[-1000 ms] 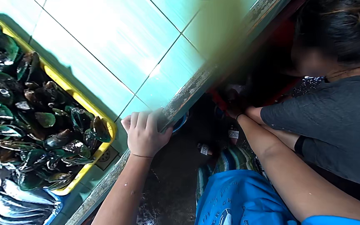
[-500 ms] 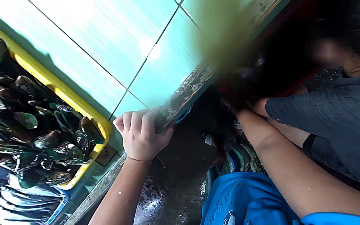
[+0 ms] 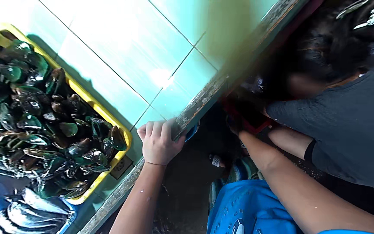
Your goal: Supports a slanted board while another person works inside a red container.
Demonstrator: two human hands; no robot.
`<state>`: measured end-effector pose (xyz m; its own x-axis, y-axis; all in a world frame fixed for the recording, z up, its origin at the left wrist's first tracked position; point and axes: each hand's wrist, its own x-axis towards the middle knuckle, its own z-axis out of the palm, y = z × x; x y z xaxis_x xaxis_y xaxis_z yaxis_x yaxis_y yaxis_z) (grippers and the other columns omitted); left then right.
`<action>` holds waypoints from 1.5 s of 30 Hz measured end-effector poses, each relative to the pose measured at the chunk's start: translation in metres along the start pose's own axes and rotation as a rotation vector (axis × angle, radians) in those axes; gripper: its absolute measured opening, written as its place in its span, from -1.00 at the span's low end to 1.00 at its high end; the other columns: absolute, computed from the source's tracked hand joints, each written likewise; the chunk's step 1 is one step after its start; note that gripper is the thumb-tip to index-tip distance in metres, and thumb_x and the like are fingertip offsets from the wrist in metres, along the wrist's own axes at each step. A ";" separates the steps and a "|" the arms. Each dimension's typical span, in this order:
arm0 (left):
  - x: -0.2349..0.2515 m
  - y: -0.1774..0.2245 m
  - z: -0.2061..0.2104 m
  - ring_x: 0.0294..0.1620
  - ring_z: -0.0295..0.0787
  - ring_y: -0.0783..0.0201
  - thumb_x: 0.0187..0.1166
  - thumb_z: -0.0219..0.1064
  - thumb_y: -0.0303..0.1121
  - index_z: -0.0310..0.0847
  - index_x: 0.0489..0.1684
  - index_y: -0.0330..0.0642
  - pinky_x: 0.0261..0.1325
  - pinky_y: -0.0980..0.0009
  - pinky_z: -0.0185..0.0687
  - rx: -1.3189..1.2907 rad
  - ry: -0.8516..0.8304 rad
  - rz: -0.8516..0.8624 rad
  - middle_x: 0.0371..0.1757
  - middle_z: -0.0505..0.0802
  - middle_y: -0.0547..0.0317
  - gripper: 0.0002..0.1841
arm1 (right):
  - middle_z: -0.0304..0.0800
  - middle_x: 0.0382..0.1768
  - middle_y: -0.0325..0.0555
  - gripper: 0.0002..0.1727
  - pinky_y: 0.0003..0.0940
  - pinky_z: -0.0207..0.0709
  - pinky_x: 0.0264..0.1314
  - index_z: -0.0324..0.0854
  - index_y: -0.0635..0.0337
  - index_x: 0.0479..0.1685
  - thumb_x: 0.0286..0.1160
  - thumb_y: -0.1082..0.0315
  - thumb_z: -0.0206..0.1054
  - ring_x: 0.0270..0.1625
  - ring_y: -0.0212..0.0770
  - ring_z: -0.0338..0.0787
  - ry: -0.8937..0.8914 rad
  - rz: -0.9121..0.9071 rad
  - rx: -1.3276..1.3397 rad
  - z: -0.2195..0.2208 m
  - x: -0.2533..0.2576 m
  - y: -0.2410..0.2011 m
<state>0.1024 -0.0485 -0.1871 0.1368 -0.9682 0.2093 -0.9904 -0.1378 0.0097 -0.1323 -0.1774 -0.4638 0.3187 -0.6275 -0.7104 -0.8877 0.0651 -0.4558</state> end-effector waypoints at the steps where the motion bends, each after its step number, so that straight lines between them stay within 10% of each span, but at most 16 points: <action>1: 0.000 0.000 0.001 0.05 0.69 -0.05 0.38 0.46 0.07 0.71 0.22 -0.13 0.29 -0.03 0.36 -0.001 0.005 0.002 -0.06 0.81 -0.01 -0.45 | 0.56 0.58 0.23 -0.35 0.25 0.33 0.70 0.42 0.18 0.67 0.69 0.03 0.27 0.66 0.20 0.50 -0.001 0.016 0.009 -0.001 -0.004 0.002; 45: -0.002 -0.002 0.002 0.03 0.68 -0.04 0.33 0.45 0.07 0.71 0.23 -0.10 0.24 -0.04 0.35 0.006 0.014 0.008 -0.05 0.81 0.00 -0.43 | 0.61 0.52 0.23 -0.44 0.28 0.35 0.66 0.57 0.20 0.53 0.64 0.09 0.24 0.63 0.19 0.54 -0.311 0.236 -0.098 0.025 -0.031 0.081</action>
<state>0.1043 -0.0468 -0.1897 0.1284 -0.9664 0.2226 -0.9913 -0.1313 0.0017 -0.2057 -0.1337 -0.4918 0.1740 -0.3384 -0.9248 -0.9712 0.0961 -0.2179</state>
